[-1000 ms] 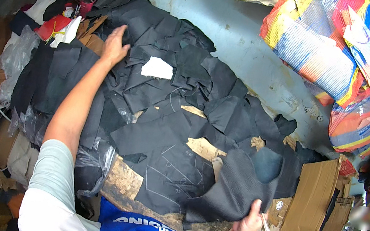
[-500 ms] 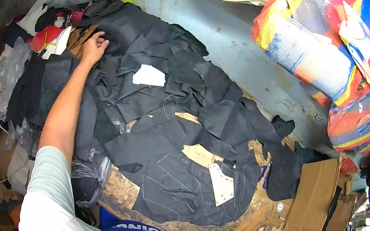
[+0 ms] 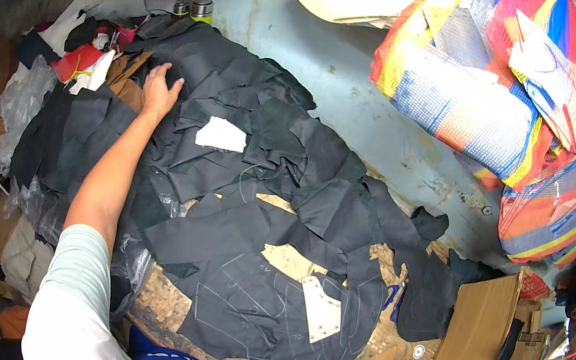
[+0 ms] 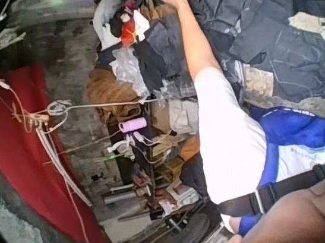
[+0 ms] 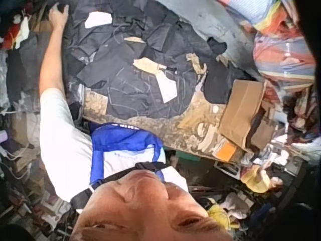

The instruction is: The person lays out black fabric on a work table, places a paper pattern on top, and traces the outline with a marker. They then use shears to cut along the marked lines, producing fabric pieces that are set aside on the table.

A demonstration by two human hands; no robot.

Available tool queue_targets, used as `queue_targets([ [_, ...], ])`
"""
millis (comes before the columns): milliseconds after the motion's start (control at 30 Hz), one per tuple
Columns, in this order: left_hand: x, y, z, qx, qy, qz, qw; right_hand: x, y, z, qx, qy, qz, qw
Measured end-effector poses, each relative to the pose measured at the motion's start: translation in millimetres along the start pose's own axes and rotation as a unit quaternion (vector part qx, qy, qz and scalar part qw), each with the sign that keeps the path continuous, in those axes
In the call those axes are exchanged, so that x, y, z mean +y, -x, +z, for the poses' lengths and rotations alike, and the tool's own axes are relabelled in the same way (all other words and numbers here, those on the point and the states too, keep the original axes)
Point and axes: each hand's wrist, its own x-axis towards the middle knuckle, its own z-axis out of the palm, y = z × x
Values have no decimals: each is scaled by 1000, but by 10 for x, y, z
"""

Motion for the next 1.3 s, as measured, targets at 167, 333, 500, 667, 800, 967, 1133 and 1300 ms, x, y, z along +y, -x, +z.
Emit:
queue_targets([
  [167,243,-301,103,-67,-88,13,994,-1253,-757,543,-14,-20,-186,982],
  [333,624,-441,179,-144,-254,-8,956,-2463,-1393,638,19,-39,-296,954],
  [500,1039,-401,-20,-79,-199,-9,977,-3691,-2042,342,82,-59,-370,923],
  [667,1705,291,-364,70,199,207,955,-4683,-2382,-128,128,-80,-413,898],
  [800,2193,1281,-721,-122,207,418,876,-4902,-2396,-264,139,-93,-429,888],
  [967,2553,2681,-844,-505,264,297,766,-4096,-1993,200,102,-77,-434,892],
  [1133,2364,3474,-772,-586,233,311,712,-2643,-1152,849,23,-39,-372,927],
  [1300,2259,3309,-932,-635,209,390,633,-1704,-551,1260,-27,-17,-308,951],
])
